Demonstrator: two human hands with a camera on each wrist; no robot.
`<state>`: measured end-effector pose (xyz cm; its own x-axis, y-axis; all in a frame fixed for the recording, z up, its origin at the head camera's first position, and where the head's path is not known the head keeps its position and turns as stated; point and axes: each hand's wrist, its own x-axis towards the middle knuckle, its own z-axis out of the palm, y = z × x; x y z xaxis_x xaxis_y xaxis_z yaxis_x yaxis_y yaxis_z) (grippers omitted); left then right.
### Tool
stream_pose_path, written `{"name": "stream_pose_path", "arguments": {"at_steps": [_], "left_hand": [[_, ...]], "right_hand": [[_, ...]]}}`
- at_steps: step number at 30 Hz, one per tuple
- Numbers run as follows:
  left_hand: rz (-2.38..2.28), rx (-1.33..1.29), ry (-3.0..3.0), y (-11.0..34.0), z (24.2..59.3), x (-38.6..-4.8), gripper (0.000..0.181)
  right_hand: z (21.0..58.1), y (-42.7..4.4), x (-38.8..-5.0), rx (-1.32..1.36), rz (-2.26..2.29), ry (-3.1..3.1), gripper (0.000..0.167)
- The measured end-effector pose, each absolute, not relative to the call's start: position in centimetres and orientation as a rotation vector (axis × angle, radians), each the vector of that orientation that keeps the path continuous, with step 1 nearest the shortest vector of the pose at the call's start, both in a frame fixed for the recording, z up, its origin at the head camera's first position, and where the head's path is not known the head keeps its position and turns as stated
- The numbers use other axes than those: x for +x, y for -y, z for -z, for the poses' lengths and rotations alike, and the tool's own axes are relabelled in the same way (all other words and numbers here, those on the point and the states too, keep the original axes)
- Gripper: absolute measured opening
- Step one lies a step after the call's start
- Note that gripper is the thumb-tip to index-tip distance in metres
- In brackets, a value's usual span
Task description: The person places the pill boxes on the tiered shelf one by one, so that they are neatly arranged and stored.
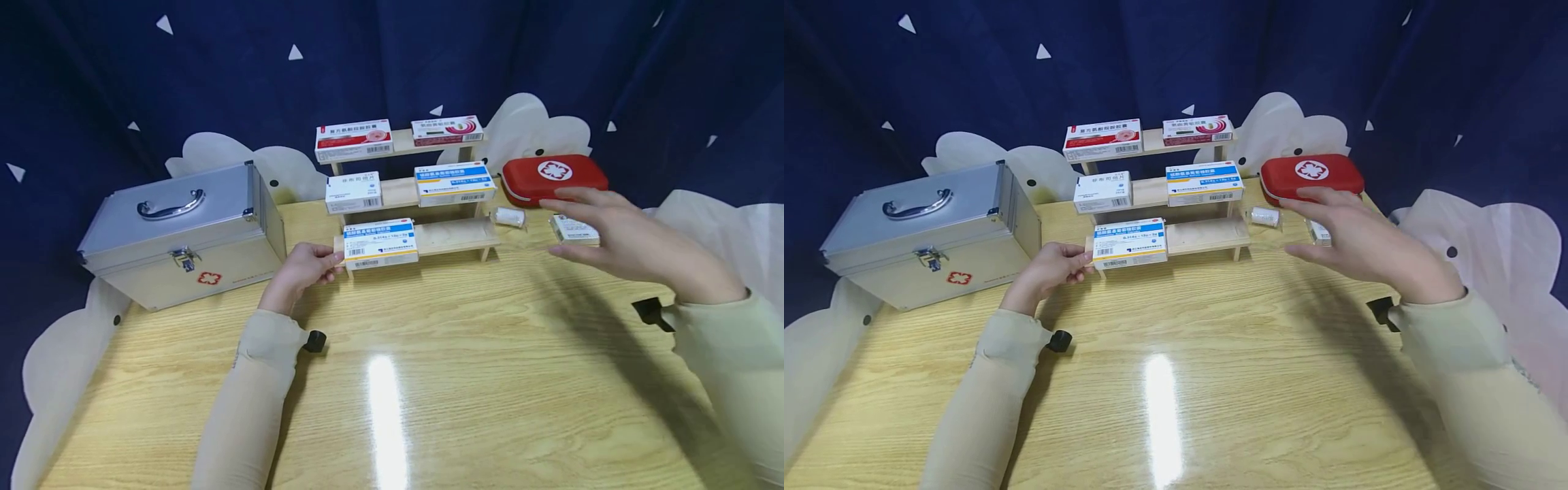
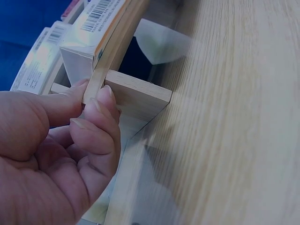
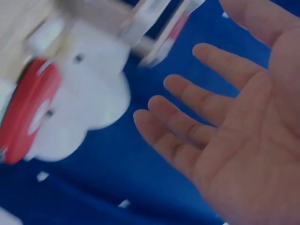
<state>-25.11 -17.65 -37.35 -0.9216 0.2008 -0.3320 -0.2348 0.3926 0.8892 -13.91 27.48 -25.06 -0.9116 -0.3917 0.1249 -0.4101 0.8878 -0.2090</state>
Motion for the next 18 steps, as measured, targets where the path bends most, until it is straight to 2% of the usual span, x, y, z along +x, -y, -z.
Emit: {"name": "stream_pose_path", "arguments": {"at_steps": [6, 18], "left_hand": [[-1.536, -0.043, -2.272, 17.6, 37.4, -25.1, 0.033], [-1.520, -0.041, -2.279, 17.6, 37.3, -25.1, 0.033]], "right_hand": [[26.7, -33.1, -15.6, 0.477, -0.399, 3.062, 0.069], [30.7, -40.6, -19.2, 0.106, -0.512, 3.297, 0.081]]}}
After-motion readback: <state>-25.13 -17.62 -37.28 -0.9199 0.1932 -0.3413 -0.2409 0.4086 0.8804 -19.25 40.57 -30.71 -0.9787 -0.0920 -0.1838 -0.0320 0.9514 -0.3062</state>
